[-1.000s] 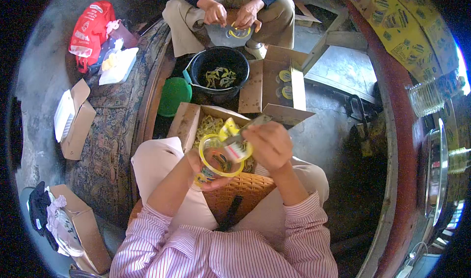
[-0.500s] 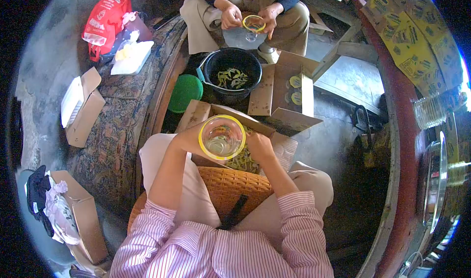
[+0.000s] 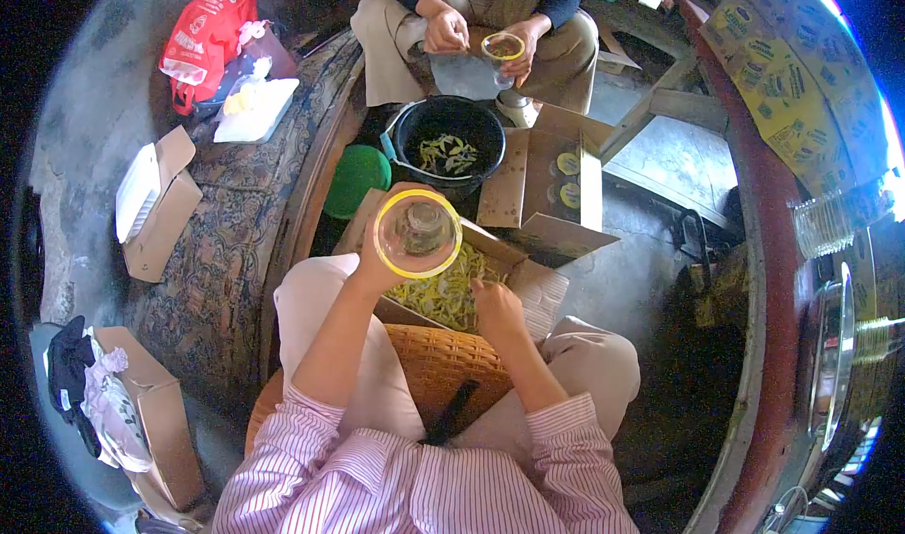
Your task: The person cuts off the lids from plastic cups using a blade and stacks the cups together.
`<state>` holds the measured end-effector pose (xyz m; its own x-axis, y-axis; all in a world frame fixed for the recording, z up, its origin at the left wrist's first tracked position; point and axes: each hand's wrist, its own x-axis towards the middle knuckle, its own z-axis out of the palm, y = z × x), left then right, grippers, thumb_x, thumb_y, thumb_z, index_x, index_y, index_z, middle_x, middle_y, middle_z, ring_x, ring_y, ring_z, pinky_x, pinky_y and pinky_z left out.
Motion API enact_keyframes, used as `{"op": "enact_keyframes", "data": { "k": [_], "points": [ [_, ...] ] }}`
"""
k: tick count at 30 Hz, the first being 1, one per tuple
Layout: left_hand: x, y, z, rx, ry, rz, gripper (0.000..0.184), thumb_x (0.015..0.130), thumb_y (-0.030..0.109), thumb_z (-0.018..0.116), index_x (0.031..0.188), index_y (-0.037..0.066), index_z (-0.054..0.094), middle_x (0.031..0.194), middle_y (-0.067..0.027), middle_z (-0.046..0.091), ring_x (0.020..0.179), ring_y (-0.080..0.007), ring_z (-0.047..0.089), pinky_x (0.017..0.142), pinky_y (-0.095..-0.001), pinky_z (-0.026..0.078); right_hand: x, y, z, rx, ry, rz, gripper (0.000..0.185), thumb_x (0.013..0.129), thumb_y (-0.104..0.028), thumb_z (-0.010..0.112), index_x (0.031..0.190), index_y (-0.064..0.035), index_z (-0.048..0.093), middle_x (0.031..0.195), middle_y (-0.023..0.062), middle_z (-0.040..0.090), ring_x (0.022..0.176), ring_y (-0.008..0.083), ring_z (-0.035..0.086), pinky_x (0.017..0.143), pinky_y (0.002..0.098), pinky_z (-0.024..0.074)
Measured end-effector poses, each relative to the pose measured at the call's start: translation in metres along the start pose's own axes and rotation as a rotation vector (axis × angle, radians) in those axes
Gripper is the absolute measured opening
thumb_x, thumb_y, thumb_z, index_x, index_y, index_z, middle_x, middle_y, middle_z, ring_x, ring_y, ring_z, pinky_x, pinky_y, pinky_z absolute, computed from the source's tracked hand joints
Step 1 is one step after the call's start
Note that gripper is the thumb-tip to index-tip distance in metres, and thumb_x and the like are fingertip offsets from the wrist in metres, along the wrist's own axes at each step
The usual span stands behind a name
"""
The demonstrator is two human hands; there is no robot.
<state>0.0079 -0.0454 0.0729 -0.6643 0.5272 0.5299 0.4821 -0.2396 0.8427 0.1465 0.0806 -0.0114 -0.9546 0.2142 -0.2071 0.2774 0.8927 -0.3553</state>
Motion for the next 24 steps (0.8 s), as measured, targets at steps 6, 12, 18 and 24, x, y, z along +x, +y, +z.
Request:
{"op": "enact_keyframes", "data": {
  "k": [6,12,18,24],
  "points": [
    [0.001,-0.011,0.003,0.004,-0.035,-0.081,0.053,0.060,0.013,0.077,0.105,0.001,0.051,0.096,-0.0086,0.055,0.089,-0.0178,0.055,0.077,-0.0292,0.045,-0.018,-0.003,0.000,0.257,0.129,0.041,0.049,0.066,0.005,0.051,0.113,-0.0071,0.053,0.085,0.0228,0.058,0.077,0.0391,0.058,0.070,0.0431,0.0476],
    [0.003,-0.047,0.008,0.104,0.174,-0.249,0.074,0.064,0.010,0.074,0.120,0.002,0.026,0.104,-0.0123,0.048,0.094,-0.0203,0.051,0.080,-0.0313,0.044,-0.012,0.006,-0.005,0.327,0.139,0.093,0.049,0.067,0.006,0.050,0.114,-0.0081,0.053,0.088,0.0229,0.059,0.079,0.0386,0.058,0.070,0.0435,0.0475],
    [0.026,-0.130,0.002,0.165,0.275,-0.476,0.066,0.067,0.013,0.070,0.117,0.003,0.027,0.102,-0.0165,0.051,0.089,-0.0267,0.055,0.080,-0.0357,0.045,-0.012,0.003,-0.013,0.365,0.147,0.091,0.048,0.064,0.006,0.048,0.110,-0.0046,0.054,0.081,0.0168,0.063,0.074,0.0315,0.061,0.069,0.0373,0.0499],
    [0.059,-0.241,-0.012,0.681,-0.046,-0.567,0.071,0.073,0.035,0.065,0.128,0.009,0.028,0.110,-0.0231,0.053,0.103,-0.0353,0.051,0.087,-0.0427,0.041,-0.010,0.011,-0.008,0.399,0.094,0.106,0.051,0.067,0.001,0.053,0.117,-0.0105,0.048,0.095,0.0200,0.058,0.085,0.0364,0.058,0.072,0.0438,0.0480]
  ]
}}
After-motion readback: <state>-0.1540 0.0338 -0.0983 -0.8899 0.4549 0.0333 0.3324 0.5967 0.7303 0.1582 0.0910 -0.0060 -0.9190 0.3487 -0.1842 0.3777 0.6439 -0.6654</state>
